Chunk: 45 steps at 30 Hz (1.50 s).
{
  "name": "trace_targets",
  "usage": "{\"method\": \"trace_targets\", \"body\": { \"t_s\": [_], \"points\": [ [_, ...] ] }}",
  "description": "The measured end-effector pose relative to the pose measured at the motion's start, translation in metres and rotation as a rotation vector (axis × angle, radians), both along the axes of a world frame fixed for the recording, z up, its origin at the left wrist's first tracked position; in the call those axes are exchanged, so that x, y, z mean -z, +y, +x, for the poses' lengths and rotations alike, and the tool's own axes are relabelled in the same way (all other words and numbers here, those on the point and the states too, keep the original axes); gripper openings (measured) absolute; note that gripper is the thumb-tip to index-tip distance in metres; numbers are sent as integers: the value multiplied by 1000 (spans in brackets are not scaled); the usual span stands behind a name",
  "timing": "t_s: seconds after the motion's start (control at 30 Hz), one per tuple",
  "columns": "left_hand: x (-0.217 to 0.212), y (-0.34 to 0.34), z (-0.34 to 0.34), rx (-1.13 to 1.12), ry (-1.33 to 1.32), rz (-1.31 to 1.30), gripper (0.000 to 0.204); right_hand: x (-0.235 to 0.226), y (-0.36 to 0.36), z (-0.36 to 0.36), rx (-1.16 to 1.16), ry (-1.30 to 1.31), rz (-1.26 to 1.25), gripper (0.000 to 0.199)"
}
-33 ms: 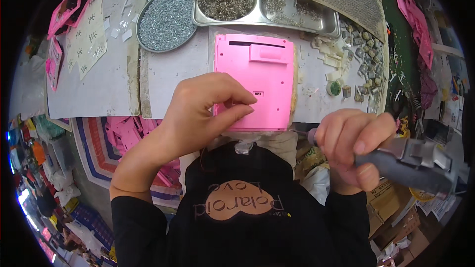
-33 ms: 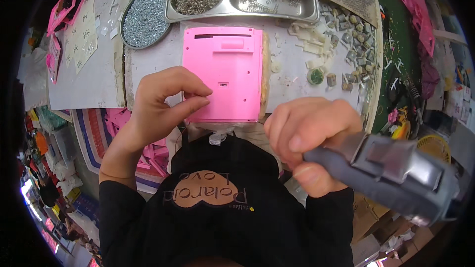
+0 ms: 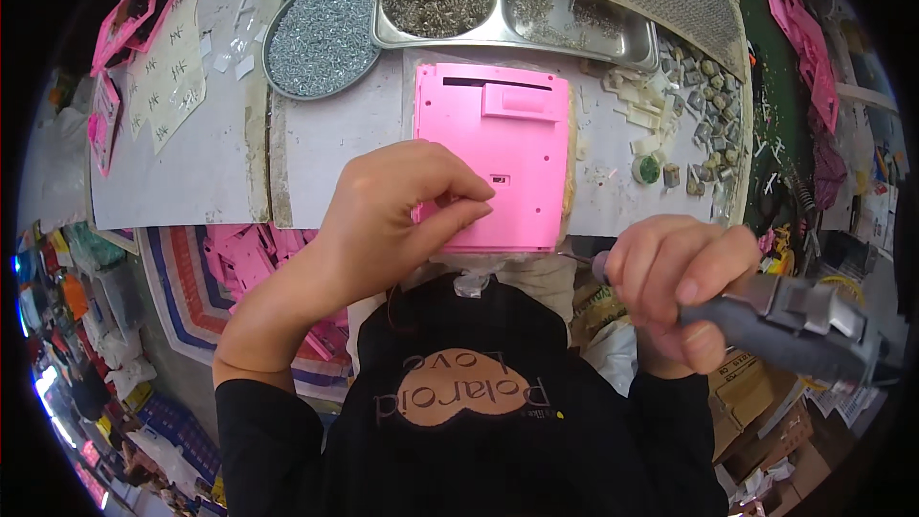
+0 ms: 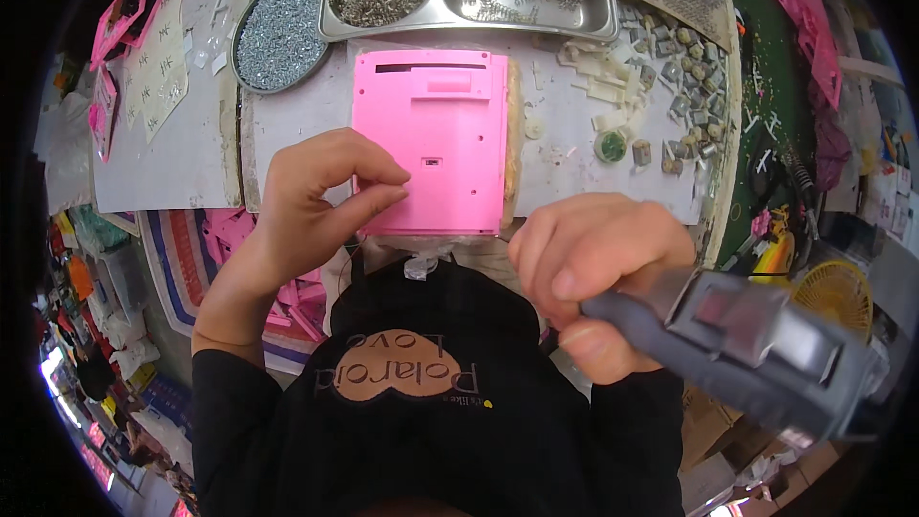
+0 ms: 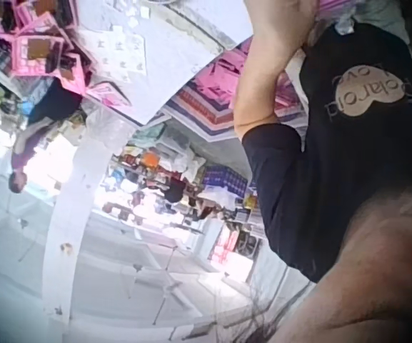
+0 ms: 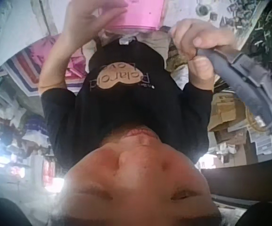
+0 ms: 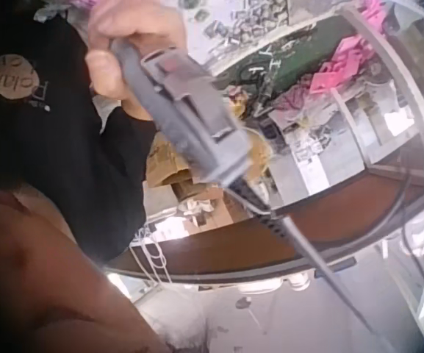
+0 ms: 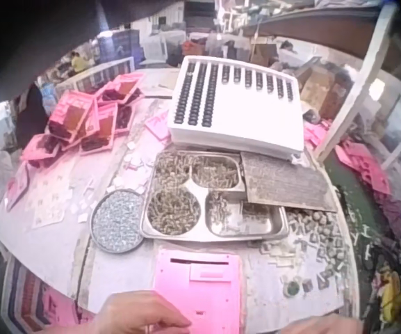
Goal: Assemble internal components into a plastic housing, including soldering wires and applying glue.
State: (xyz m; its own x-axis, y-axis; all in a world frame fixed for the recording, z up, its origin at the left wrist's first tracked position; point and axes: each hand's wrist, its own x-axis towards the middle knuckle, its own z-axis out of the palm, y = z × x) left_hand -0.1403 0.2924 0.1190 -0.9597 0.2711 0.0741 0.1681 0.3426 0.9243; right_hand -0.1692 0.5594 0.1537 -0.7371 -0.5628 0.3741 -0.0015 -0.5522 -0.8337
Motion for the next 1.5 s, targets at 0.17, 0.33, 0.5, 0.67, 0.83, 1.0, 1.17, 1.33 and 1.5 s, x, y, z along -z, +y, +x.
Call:
{"method": "trace_targets", "body": {
  "t_s": [0.17, 0.33, 0.5, 0.67, 0.83, 1.0, 1.17, 1.33, 1.5],
  "points": [
    [12, 18, -5, 12, 436, -144, 20, 9, -3, 9, 84, 94, 83, 28],
    [27, 24, -4, 17, 498, -253, 27, 16, -17, 17, 137, 218, 216, 20],
    [32, 19, -3, 73, 484, -258, 28, 11, -22, 7, 36, 266, 217, 18],
    [31, 17, -1, 80, 498, -269, 28, 11, -32, -15, 54, 273, 81, 17],
    [34, 15, -2, 97, 443, -212, 27, 18, -49, -13, 123, 346, 154, 16],
    [36, 13, -6, 101, 481, -170, 25, 8, -37, -42, -45, 239, 73, 17],
    [58, 16, 4, 44, 489, -67, 20, 15, -47, -56, 151, 363, 230, 25],
    [61, 25, -11, 51, 580, 4, 22, 42, -35, -62, 215, 398, 206, 28],
    [62, 19, 6, -10, 603, 12, 22, 41, -32, -67, 134, 241, 103, 29]
  ]
}}
